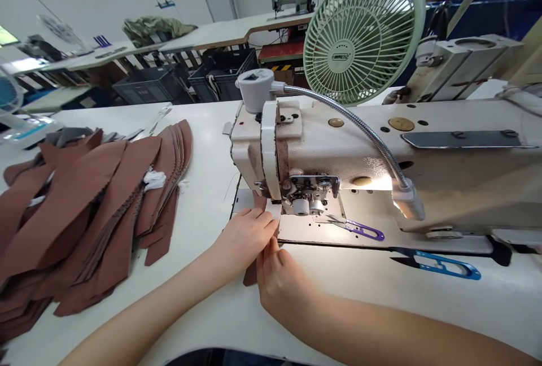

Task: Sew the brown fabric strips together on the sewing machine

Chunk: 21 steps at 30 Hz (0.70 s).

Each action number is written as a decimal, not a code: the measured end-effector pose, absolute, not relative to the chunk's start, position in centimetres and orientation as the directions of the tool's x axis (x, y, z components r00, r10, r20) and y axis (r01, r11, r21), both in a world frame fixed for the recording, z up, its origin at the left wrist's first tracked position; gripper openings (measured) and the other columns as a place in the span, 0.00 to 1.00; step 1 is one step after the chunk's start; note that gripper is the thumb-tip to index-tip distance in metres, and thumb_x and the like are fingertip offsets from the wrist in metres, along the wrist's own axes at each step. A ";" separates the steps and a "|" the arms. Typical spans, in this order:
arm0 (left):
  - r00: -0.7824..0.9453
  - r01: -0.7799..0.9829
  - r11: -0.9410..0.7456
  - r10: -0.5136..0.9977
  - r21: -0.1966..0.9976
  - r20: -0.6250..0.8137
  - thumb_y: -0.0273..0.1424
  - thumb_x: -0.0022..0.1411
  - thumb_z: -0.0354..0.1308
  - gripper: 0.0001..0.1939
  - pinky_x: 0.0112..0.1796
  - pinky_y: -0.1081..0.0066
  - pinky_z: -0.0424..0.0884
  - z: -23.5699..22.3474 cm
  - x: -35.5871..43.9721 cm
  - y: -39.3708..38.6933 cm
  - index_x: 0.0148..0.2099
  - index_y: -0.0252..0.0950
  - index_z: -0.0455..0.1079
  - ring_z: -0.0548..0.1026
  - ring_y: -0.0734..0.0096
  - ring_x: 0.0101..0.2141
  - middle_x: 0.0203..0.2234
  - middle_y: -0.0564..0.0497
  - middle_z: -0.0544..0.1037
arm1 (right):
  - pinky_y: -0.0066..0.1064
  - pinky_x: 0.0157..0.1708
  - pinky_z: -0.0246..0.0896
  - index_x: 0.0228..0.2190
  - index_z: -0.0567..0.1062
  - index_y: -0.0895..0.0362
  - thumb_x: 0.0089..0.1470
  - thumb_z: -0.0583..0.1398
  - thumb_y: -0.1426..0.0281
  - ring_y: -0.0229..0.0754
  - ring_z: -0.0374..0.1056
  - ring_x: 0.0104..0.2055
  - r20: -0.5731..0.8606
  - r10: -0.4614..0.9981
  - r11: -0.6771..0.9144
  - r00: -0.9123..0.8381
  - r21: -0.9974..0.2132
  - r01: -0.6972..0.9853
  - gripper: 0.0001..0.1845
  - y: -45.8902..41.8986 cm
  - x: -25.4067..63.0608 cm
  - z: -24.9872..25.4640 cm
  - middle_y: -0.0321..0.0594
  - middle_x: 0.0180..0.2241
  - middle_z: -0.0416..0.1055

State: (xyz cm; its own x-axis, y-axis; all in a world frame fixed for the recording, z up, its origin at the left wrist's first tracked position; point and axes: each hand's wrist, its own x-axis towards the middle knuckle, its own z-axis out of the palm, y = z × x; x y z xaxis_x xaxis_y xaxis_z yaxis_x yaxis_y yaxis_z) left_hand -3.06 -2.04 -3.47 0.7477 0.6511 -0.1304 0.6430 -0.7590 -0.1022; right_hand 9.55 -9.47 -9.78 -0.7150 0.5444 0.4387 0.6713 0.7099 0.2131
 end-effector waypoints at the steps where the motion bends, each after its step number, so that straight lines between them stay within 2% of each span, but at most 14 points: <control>1: 0.747 0.647 -0.755 0.655 -0.106 -0.114 0.19 0.61 0.49 0.08 0.32 0.67 0.61 -3.6 -3.1 -1.9 0.40 0.34 0.68 0.69 0.66 0.32 0.31 0.48 0.73 | 0.46 0.35 0.61 0.40 0.76 0.77 0.49 0.50 0.82 0.62 0.70 0.45 0.436 0.536 0.714 -0.722 0.223 0.664 0.20 -9.3 9.8 -9.7 0.66 0.42 0.74; 8: 0.716 0.690 -0.710 0.698 -0.139 -0.018 0.18 0.61 0.47 0.10 0.33 0.67 0.64 -4.6 -2.3 -1.7 0.36 0.33 0.68 0.68 0.65 0.32 0.30 0.47 0.71 | 0.42 0.32 0.65 0.42 0.75 0.73 0.52 0.52 0.79 0.58 0.71 0.45 0.442 0.496 0.741 -0.747 0.233 0.630 0.19 -8.6 11.2 -9.4 0.62 0.42 0.75; 12: 0.709 0.693 -0.702 0.705 -0.162 -0.019 0.18 0.61 0.45 0.11 0.33 0.67 0.64 -4.5 -2.2 -1.5 0.34 0.33 0.67 0.68 0.64 0.32 0.28 0.47 0.70 | 0.41 0.33 0.66 0.41 0.76 0.72 0.54 0.51 0.81 0.55 0.72 0.45 0.463 0.484 0.746 -0.742 0.224 0.627 0.18 -8.3 11.6 -9.7 0.60 0.41 0.75; 14: 0.714 0.690 -0.713 0.699 -0.128 -0.045 0.18 0.61 0.46 0.10 0.33 0.67 0.64 -4.2 -2.5 -1.3 0.34 0.33 0.67 0.68 0.65 0.32 0.29 0.46 0.70 | 0.41 0.34 0.67 0.42 0.76 0.72 0.55 0.50 0.82 0.55 0.71 0.46 0.448 0.489 0.748 -0.748 0.225 0.624 0.18 -8.2 11.7 -9.7 0.60 0.43 0.75; 17: 0.759 0.649 -0.761 0.647 0.003 -0.076 0.20 0.60 0.48 0.08 0.33 0.69 0.64 -3.8 -3.5 -0.9 0.36 0.34 0.67 0.67 0.68 0.31 0.31 0.48 0.70 | 0.40 0.36 0.68 0.43 0.75 0.72 0.55 0.50 0.82 0.54 0.71 0.47 0.449 0.503 0.739 -0.739 0.219 0.637 0.18 -8.1 11.8 -9.7 0.59 0.43 0.75; 19: 0.791 0.612 -0.787 0.611 0.080 -0.042 0.21 0.61 0.49 0.08 0.34 0.70 0.64 -3.9 -4.1 -0.6 0.36 0.35 0.68 0.67 0.69 0.32 0.30 0.49 0.70 | 0.40 0.38 0.68 0.43 0.75 0.72 0.56 0.50 0.82 0.54 0.71 0.47 0.450 0.511 0.737 -0.733 0.209 0.642 0.19 -8.1 11.9 -9.8 0.59 0.44 0.74; 21: 0.795 0.601 -0.793 0.606 0.104 0.023 0.21 0.62 0.48 0.09 0.34 0.71 0.64 -4.4 -4.3 -0.5 0.36 0.35 0.69 0.67 0.69 0.32 0.29 0.50 0.70 | 0.40 0.39 0.68 0.45 0.74 0.72 0.57 0.50 0.81 0.53 0.70 0.48 0.432 0.514 0.745 -0.741 0.203 0.636 0.18 -8.2 11.9 -9.9 0.60 0.45 0.74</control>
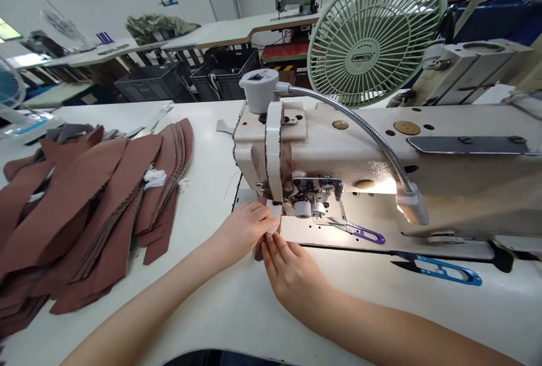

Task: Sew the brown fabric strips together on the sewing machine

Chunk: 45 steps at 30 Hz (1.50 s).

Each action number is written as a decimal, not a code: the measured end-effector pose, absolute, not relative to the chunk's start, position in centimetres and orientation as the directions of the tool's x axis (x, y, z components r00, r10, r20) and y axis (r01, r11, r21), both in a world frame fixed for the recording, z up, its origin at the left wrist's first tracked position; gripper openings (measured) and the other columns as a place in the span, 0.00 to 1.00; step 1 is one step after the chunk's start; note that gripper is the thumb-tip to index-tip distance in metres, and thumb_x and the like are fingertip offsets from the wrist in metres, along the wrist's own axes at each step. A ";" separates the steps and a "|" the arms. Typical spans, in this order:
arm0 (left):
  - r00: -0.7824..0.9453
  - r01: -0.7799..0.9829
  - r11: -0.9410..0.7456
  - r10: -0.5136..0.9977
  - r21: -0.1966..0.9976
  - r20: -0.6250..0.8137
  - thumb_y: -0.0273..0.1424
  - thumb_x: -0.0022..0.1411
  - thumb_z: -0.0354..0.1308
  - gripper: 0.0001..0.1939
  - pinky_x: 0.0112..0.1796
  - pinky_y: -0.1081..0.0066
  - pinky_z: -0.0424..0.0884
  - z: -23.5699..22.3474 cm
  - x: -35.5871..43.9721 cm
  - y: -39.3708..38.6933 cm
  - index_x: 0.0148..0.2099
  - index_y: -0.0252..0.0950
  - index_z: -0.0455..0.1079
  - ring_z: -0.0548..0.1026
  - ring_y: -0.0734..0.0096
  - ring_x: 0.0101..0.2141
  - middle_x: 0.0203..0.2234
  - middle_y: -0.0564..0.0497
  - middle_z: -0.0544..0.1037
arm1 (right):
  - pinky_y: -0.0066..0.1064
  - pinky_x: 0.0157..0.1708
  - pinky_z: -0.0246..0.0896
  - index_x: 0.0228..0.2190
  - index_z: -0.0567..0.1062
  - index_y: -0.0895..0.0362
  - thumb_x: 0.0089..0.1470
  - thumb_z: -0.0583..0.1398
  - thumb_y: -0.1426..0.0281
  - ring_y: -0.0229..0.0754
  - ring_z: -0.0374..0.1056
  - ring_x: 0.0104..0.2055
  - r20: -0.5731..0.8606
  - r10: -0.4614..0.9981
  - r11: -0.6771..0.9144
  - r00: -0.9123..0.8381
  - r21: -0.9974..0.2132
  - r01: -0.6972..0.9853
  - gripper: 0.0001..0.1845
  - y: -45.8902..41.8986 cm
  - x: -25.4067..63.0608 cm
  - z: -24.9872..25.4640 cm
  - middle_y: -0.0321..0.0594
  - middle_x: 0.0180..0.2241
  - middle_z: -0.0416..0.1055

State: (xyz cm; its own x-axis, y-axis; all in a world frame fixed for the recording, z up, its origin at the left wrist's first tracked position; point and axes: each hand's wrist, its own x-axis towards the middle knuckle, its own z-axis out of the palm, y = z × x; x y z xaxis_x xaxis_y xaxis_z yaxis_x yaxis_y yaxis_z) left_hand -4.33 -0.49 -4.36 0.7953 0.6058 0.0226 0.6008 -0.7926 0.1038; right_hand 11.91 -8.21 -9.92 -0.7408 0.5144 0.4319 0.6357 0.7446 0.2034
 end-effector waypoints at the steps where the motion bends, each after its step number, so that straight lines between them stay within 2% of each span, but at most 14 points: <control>1: 0.790 0.603 -0.791 0.610 0.101 0.055 0.22 0.63 0.47 0.10 0.34 0.71 0.64 -4.6 -4.3 -0.5 0.36 0.34 0.69 0.67 0.69 0.32 0.29 0.49 0.70 | 0.40 0.39 0.68 0.46 0.74 0.73 0.57 0.50 0.81 0.53 0.70 0.49 0.420 0.516 0.750 -0.747 0.199 0.630 0.18 -8.2 11.9 -10.0 0.61 0.45 0.73; 5: 0.775 0.612 -0.787 0.616 0.074 0.138 0.22 0.64 0.45 0.12 0.34 0.71 0.65 -5.5 -4.1 -0.4 0.34 0.33 0.69 0.66 0.69 0.32 0.30 0.49 0.71 | 0.41 0.40 0.68 0.47 0.72 0.74 0.58 0.50 0.81 0.54 0.68 0.51 0.380 0.534 0.766 -0.755 0.161 0.622 0.18 -8.0 11.9 -10.4 0.63 0.48 0.71; 10: 0.800 0.574 -0.816 0.577 0.072 0.161 0.22 0.64 0.49 0.09 0.35 0.70 0.65 -5.8 -4.7 0.6 0.38 0.34 0.70 0.68 0.69 0.33 0.32 0.49 0.73 | 0.41 0.39 0.67 0.51 0.69 0.75 0.58 0.50 0.80 0.55 0.65 0.55 0.311 0.579 0.772 -0.754 0.088 0.630 0.21 -7.5 11.9 -10.7 0.65 0.51 0.67; 15: 0.817 0.530 -0.833 0.552 0.160 0.168 0.20 0.63 0.48 0.12 0.38 0.72 0.65 -5.9 -5.3 1.7 0.38 0.36 0.71 0.70 0.71 0.35 0.33 0.52 0.75 | 0.42 0.41 0.66 0.52 0.68 0.74 0.58 0.50 0.80 0.55 0.63 0.56 0.305 0.606 0.759 -0.735 0.055 0.649 0.22 -7.7 11.8 -10.4 0.64 0.53 0.66; 18: 0.812 0.509 -0.834 0.547 0.211 0.204 0.21 0.65 0.48 0.12 0.40 0.74 0.65 -6.1 -5.3 2.2 0.37 0.37 0.72 0.70 0.74 0.34 0.31 0.53 0.75 | 0.43 0.42 0.65 0.52 0.68 0.73 0.57 0.50 0.80 0.56 0.64 0.56 0.301 0.624 0.747 -0.721 0.041 0.663 0.22 -7.8 11.7 -10.3 0.64 0.53 0.66; 23: 0.830 0.471 -0.862 0.505 0.187 0.239 0.22 0.66 0.46 0.13 0.39 0.74 0.65 -6.9 -5.1 3.1 0.38 0.36 0.72 0.70 0.74 0.34 0.32 0.53 0.76 | 0.45 0.44 0.63 0.54 0.66 0.75 0.58 0.50 0.77 0.57 0.60 0.58 0.262 0.670 0.717 -0.694 0.013 0.697 0.24 -7.1 11.3 -10.6 0.65 0.56 0.62; 31: 0.846 0.453 -0.880 0.475 0.144 0.241 0.23 0.64 0.51 0.10 0.40 0.72 0.65 -7.9 -4.8 4.5 0.36 0.35 0.74 0.70 0.70 0.35 0.31 0.51 0.75 | 0.41 0.50 0.60 0.56 0.65 0.72 0.62 0.50 0.72 0.54 0.57 0.61 0.211 0.743 0.654 -0.635 -0.030 0.756 0.24 -5.8 11.3 -9.8 0.58 0.58 0.60; 38: 0.868 0.380 -0.907 0.417 0.181 0.270 0.23 0.66 0.46 0.15 0.41 0.70 0.67 -7.1 -4.9 5.5 0.35 0.35 0.74 0.70 0.69 0.38 0.33 0.47 0.76 | 0.40 0.52 0.58 0.58 0.63 0.67 0.63 0.52 0.67 0.51 0.56 0.61 0.188 0.788 0.607 -0.586 -0.082 0.790 0.25 -5.0 11.5 -9.4 0.54 0.60 0.59; 45: 0.876 0.387 -0.903 0.423 0.186 0.231 0.23 0.67 0.43 0.15 0.47 0.64 0.66 -6.7 -4.9 6.2 0.37 0.33 0.72 0.70 0.66 0.42 0.37 0.45 0.77 | 0.45 0.51 0.58 0.59 0.61 0.66 0.62 0.51 0.67 0.54 0.55 0.61 0.161 0.816 0.576 -0.555 -0.145 0.805 0.26 -4.5 11.6 -9.1 0.53 0.61 0.56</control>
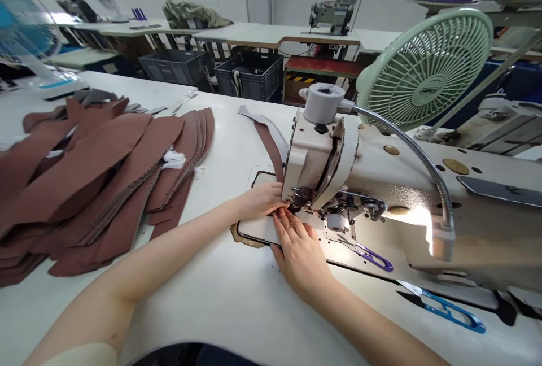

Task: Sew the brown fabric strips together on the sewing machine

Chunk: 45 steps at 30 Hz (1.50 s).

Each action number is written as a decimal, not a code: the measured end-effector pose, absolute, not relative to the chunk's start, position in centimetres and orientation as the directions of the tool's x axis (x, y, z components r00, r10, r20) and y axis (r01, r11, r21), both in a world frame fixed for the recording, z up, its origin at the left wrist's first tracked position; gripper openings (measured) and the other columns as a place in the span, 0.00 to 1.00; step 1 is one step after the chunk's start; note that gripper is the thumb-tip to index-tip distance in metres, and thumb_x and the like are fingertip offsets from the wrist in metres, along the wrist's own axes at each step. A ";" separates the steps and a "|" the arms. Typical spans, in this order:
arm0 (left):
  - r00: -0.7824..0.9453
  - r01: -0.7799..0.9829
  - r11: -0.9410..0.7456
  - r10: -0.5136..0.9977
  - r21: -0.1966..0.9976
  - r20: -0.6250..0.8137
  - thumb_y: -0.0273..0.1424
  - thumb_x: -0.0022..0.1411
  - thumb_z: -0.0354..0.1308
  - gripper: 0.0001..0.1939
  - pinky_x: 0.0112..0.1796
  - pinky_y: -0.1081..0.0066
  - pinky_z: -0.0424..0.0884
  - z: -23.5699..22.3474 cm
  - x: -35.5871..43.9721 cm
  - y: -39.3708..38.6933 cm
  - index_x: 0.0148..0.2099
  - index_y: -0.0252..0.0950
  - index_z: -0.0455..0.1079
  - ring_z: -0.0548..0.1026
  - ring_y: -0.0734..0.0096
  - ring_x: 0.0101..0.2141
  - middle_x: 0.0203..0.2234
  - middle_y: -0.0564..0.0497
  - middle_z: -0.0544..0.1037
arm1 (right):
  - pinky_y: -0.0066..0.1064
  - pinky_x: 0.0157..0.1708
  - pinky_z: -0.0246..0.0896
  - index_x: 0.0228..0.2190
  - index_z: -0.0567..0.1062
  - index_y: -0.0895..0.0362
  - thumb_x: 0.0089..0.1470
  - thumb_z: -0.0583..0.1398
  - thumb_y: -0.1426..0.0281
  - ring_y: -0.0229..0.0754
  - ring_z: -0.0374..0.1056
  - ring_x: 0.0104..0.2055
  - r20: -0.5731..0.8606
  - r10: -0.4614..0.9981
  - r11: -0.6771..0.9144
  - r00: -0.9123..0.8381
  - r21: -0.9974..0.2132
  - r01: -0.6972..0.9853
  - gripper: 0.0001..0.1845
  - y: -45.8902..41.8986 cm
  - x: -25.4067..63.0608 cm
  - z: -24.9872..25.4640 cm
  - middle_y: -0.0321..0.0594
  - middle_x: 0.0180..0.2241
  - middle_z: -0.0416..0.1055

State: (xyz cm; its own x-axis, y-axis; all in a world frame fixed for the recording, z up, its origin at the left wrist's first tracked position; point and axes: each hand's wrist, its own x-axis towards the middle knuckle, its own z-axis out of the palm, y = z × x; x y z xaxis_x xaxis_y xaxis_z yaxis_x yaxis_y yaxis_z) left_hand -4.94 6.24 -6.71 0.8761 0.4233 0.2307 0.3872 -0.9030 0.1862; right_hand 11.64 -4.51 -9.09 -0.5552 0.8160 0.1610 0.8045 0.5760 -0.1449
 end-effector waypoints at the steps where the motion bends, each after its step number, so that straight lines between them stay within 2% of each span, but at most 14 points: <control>1: 0.875 0.392 -0.900 0.428 0.188 0.226 0.23 0.67 0.43 0.16 0.46 0.64 0.66 -6.6 -4.9 6.2 0.37 0.34 0.72 0.70 0.66 0.42 0.36 0.44 0.77 | 0.45 0.51 0.58 0.59 0.61 0.66 0.62 0.51 0.67 0.54 0.55 0.61 0.163 0.817 0.575 -0.554 -0.147 0.805 0.26 -4.5 11.6 -9.1 0.53 0.61 0.56; 6: 0.863 0.426 -0.884 0.460 0.191 0.208 0.22 0.67 0.43 0.17 0.46 0.65 0.67 -5.9 -4.7 5.8 0.35 0.35 0.72 0.70 0.66 0.43 0.37 0.46 0.77 | 0.46 0.51 0.57 0.59 0.62 0.65 0.62 0.52 0.67 0.54 0.55 0.61 0.206 0.802 0.590 -0.561 -0.125 0.798 0.26 -4.5 11.6 -9.3 0.54 0.60 0.59; 13: 0.804 0.527 -0.813 0.572 0.249 0.162 0.22 0.65 0.49 0.11 0.47 0.77 0.67 -6.2 -5.0 5.3 0.36 0.36 0.73 0.73 0.75 0.42 0.37 0.53 0.78 | 0.43 0.47 0.58 0.55 0.67 0.62 0.62 0.49 0.69 0.53 0.60 0.57 0.326 0.746 0.633 -0.580 -0.077 0.771 0.23 -4.6 11.8 -10.1 0.52 0.58 0.63; 18: 0.517 0.790 -0.553 0.833 0.263 0.198 0.24 0.67 0.41 0.15 0.40 0.76 0.69 -5.5 -4.3 8.6 0.47 0.28 0.68 0.74 0.71 0.41 0.41 0.46 0.76 | 0.40 0.46 0.61 0.54 0.67 0.63 0.62 0.49 0.71 0.50 0.63 0.55 0.392 0.677 0.704 -0.623 -0.097 0.704 0.21 -4.5 12.1 -9.7 0.51 0.55 0.66; 22: 0.313 0.895 -0.344 0.938 0.282 0.151 0.34 0.69 0.42 0.21 0.31 0.75 0.67 -4.9 -1.7 11.7 0.55 0.22 0.58 0.76 0.68 0.34 0.35 0.42 0.77 | 0.37 0.44 0.64 0.53 0.68 0.61 0.62 0.48 0.73 0.47 0.66 0.51 0.472 0.605 0.777 -0.642 -0.172 0.606 0.20 -4.5 12.5 -8.8 0.49 0.50 0.71; 25: 0.279 0.912 -0.303 0.952 0.277 0.124 0.33 0.67 0.49 0.18 0.34 0.72 0.67 -4.8 0.1 11.8 0.54 0.26 0.58 0.76 0.65 0.37 0.36 0.40 0.78 | 0.37 0.46 0.64 0.53 0.67 0.59 0.61 0.49 0.75 0.45 0.67 0.50 0.543 0.527 0.840 -0.654 -0.219 0.496 0.19 -4.6 12.9 -8.3 0.47 0.49 0.72; 28: 0.297 0.908 -0.307 0.952 0.283 0.081 0.29 0.67 0.47 0.16 0.40 0.70 0.65 -4.8 -0.3 10.2 0.56 0.32 0.57 0.76 0.66 0.40 0.38 0.45 0.78 | 0.36 0.46 0.65 0.54 0.66 0.57 0.61 0.49 0.77 0.45 0.67 0.50 0.595 0.477 0.875 -0.647 -0.253 0.412 0.21 -4.9 13.5 -8.0 0.46 0.48 0.72; 33: 0.352 0.895 -0.307 0.932 0.324 -0.089 0.30 0.65 0.49 0.16 0.40 0.71 0.68 -4.5 -6.1 3.8 0.55 0.36 0.58 0.77 0.66 0.37 0.31 0.51 0.79 | 0.38 0.42 0.65 0.58 0.61 0.52 0.61 0.49 0.74 0.47 0.67 0.49 0.642 0.498 0.857 -0.583 -0.258 0.447 0.24 -5.3 13.6 -8.0 0.46 0.51 0.68; 35: 0.383 0.885 -0.317 0.912 0.340 -0.147 0.31 0.63 0.52 0.17 0.39 0.70 0.69 -4.2 -8.5 -0.2 0.54 0.37 0.59 0.77 0.64 0.35 0.29 0.52 0.78 | 0.37 0.43 0.65 0.61 0.57 0.51 0.61 0.48 0.74 0.47 0.66 0.50 0.610 0.498 0.854 -0.616 -0.222 0.470 0.27 -4.9 12.8 -7.9 0.45 0.54 0.66; 38: 0.438 0.866 -0.337 0.868 0.370 -0.235 0.34 0.60 0.58 0.18 0.37 0.69 0.70 -3.3 -10.9 -6.4 0.52 0.40 0.63 0.77 0.62 0.34 0.26 0.54 0.76 | 0.35 0.47 0.63 0.62 0.54 0.51 0.55 0.47 0.82 0.45 0.62 0.56 0.520 0.395 0.901 -0.758 -0.056 0.431 0.35 -3.3 10.4 -7.8 0.42 0.59 0.62; 40: 0.516 0.812 -0.324 0.788 0.486 -0.336 0.34 0.57 0.61 0.23 0.35 0.71 0.70 -2.3 -12.6 -9.7 0.55 0.41 0.62 0.77 0.64 0.32 0.26 0.55 0.75 | 0.36 0.46 0.63 0.60 0.59 0.50 0.49 0.47 0.85 0.46 0.58 0.59 0.462 0.293 0.922 -0.837 0.096 0.375 0.38 -1.7 8.3 -7.9 0.40 0.61 0.59; 42: 0.575 0.733 -0.238 0.717 0.638 -0.393 0.33 0.58 0.62 0.27 0.35 0.75 0.70 -0.8 -15.3 -11.7 0.58 0.42 0.60 0.76 0.69 0.33 0.31 0.55 0.77 | 0.38 0.43 0.62 0.54 0.67 0.50 0.46 0.49 0.86 0.49 0.56 0.60 0.411 0.195 0.930 -0.891 0.211 0.301 0.35 -0.1 6.4 -7.9 0.38 0.61 0.60; 44: 0.434 0.759 -0.110 0.820 0.642 -0.373 0.33 0.62 0.57 0.21 0.38 0.78 0.70 1.1 -19.6 -12.8 0.57 0.42 0.63 0.76 0.74 0.37 0.39 0.54 0.77 | 0.39 0.43 0.60 0.46 0.72 0.53 0.45 0.51 0.85 0.50 0.55 0.60 0.375 0.124 0.933 -0.919 0.272 0.237 0.29 1.1 4.9 -7.6 0.40 0.59 0.62; 45: 0.227 0.839 -0.025 0.924 0.544 -0.308 0.34 0.64 0.53 0.16 0.39 0.77 0.70 2.1 -22.3 -13.1 0.54 0.41 0.66 0.76 0.73 0.39 0.41 0.54 0.77 | 0.39 0.45 0.59 0.43 0.73 0.55 0.45 0.51 0.85 0.50 0.56 0.59 0.370 0.099 0.932 -0.924 0.291 0.217 0.25 1.5 4.4 -7.3 0.42 0.58 0.64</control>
